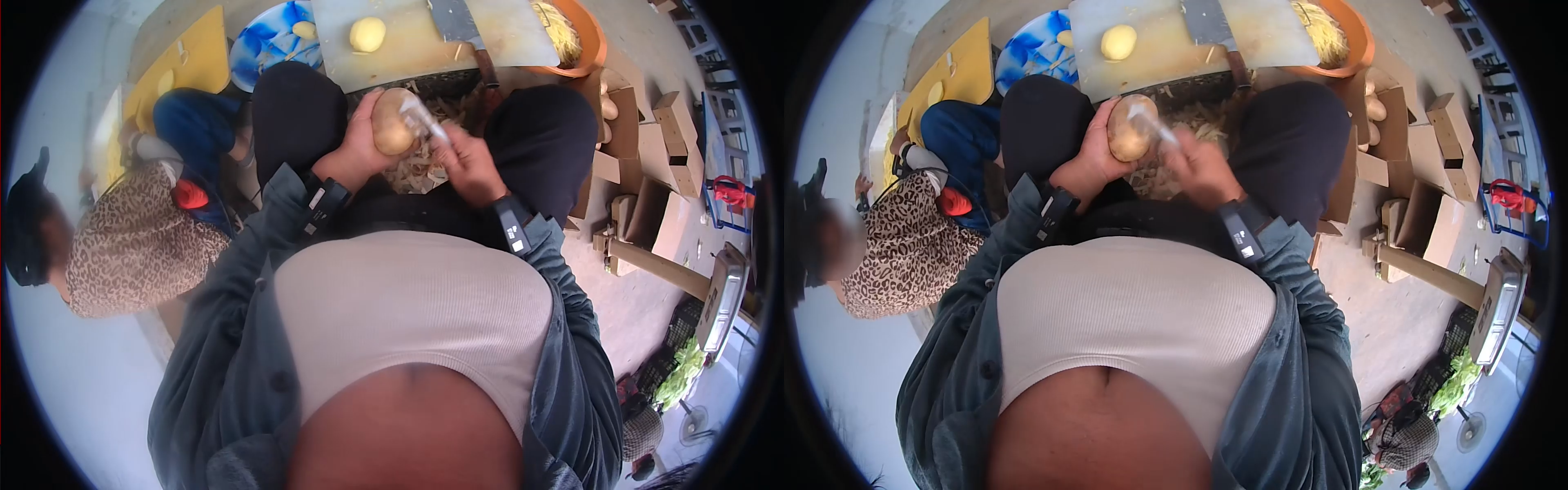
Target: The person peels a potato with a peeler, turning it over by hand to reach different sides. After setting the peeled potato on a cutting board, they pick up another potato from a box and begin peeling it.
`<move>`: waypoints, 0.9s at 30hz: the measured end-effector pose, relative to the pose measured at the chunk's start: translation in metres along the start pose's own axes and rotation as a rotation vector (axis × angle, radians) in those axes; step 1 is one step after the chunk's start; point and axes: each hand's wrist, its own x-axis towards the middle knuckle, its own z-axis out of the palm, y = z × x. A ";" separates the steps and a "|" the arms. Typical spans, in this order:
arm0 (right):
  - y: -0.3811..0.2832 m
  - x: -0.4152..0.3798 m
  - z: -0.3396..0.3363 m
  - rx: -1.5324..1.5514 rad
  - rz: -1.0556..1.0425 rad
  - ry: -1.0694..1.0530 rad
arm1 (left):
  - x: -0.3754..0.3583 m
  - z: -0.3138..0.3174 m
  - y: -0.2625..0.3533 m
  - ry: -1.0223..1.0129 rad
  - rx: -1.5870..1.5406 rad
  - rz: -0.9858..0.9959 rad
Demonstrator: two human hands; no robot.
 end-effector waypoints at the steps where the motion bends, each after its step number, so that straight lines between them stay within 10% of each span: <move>1: -0.004 0.001 -0.004 0.037 0.113 0.060 | -0.001 -0.001 0.000 0.004 -0.004 0.001; 14: -0.005 0.009 0.002 -0.328 -0.182 0.056 | 0.003 0.000 0.002 -0.095 0.089 0.032; 27: 0.004 0.014 0.001 -0.481 -0.043 0.111 | 0.007 -0.002 -0.002 -0.080 0.140 0.149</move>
